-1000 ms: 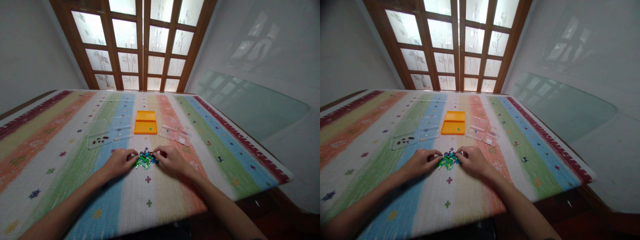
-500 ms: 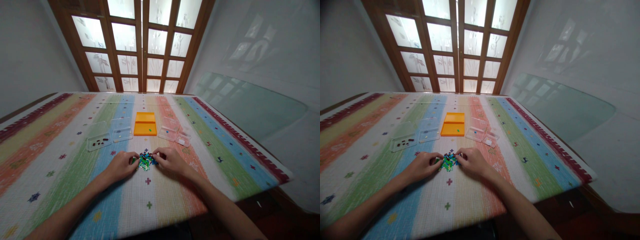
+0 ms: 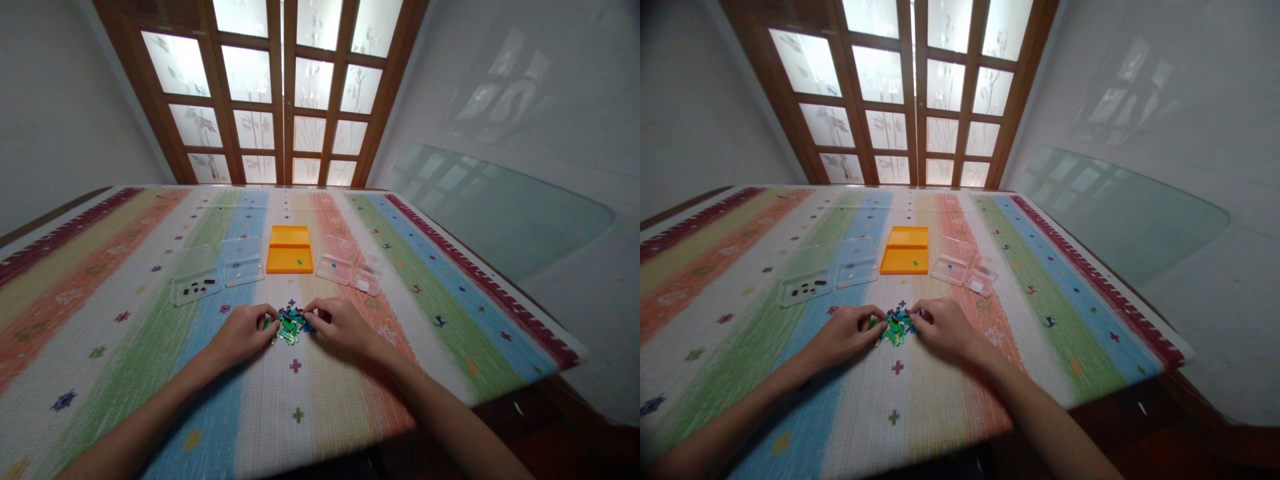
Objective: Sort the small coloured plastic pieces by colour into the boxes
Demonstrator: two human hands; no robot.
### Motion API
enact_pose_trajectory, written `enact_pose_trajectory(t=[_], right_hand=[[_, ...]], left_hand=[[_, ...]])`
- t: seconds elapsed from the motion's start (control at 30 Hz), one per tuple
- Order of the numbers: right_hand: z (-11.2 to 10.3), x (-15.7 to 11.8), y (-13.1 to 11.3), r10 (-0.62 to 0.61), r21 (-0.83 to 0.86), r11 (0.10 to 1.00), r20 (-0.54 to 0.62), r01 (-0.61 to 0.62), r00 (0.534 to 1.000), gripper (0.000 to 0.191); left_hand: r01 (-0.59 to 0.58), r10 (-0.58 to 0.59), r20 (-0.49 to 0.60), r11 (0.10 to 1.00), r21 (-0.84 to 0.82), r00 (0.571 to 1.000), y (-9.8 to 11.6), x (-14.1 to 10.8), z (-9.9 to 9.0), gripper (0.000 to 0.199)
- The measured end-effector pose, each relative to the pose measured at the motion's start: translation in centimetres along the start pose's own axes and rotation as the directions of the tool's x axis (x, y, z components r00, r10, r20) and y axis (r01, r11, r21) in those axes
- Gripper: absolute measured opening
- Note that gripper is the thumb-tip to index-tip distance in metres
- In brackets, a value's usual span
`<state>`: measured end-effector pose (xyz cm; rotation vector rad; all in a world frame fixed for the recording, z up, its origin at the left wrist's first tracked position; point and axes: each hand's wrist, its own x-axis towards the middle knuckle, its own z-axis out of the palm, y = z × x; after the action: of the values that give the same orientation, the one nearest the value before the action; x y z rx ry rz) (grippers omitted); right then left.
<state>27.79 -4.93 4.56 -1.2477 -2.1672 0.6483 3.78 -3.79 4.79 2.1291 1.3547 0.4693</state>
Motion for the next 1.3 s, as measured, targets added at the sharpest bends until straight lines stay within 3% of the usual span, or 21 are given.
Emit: enact_pose_trajectory(t=[0.1,0.3,0.37,0.5,0.63,0.97,1.13,1.3], right_hand=[[-0.1,0.0,0.1,-0.001,0.004,1.000,0.004,0.001,1.000,0.018],[-0.2,0.0,0.0,-0.002,-0.002,1.000,0.023,0.002,1.000,0.020],[-0.2,0.0,0.0,-0.007,-0.013,1.000,0.021,0.007,1.000,0.020],[-0.1,0.0,0.1,-0.022,-0.035,0.999,0.023,0.023,0.999,0.020],[-0.1,-0.1,0.1,-0.028,-0.046,0.999,0.009,0.029,1.000,0.019],[-0.3,-0.1,0.1,-0.034,-0.034,0.999,0.006,0.035,0.999,0.020],[-0.3,0.0,0.1,-0.027,-0.029,0.999,0.017,0.028,0.999,0.020],[-0.3,0.0,-0.1,-0.026,-0.020,0.999,0.021,0.026,0.999,0.019]], left_hand=[[-0.006,0.005,-0.051,1.000,-0.017,0.999,-0.3,0.1,-0.6,0.034],[0.007,0.005,-0.282,0.999,0.041,0.959,-2.1,0.4,-3.0,0.038],[0.002,0.012,-0.287,0.999,0.049,0.958,-2.5,0.4,-3.4,0.041],[-0.067,0.071,-0.106,0.997,0.037,0.992,-2.4,0.1,-3.3,0.041],[-0.122,0.120,0.077,0.992,0.018,0.990,-2.1,0.0,-2.8,0.042],[-0.151,0.143,0.165,0.988,0.041,0.976,-2.2,-0.1,-2.4,0.036],[-0.165,0.163,0.035,0.984,0.069,0.986,-2.7,0.2,-2.8,0.037],[-0.096,0.124,-0.193,0.984,0.150,0.973,-3.4,1.5,-5.5,0.040]])
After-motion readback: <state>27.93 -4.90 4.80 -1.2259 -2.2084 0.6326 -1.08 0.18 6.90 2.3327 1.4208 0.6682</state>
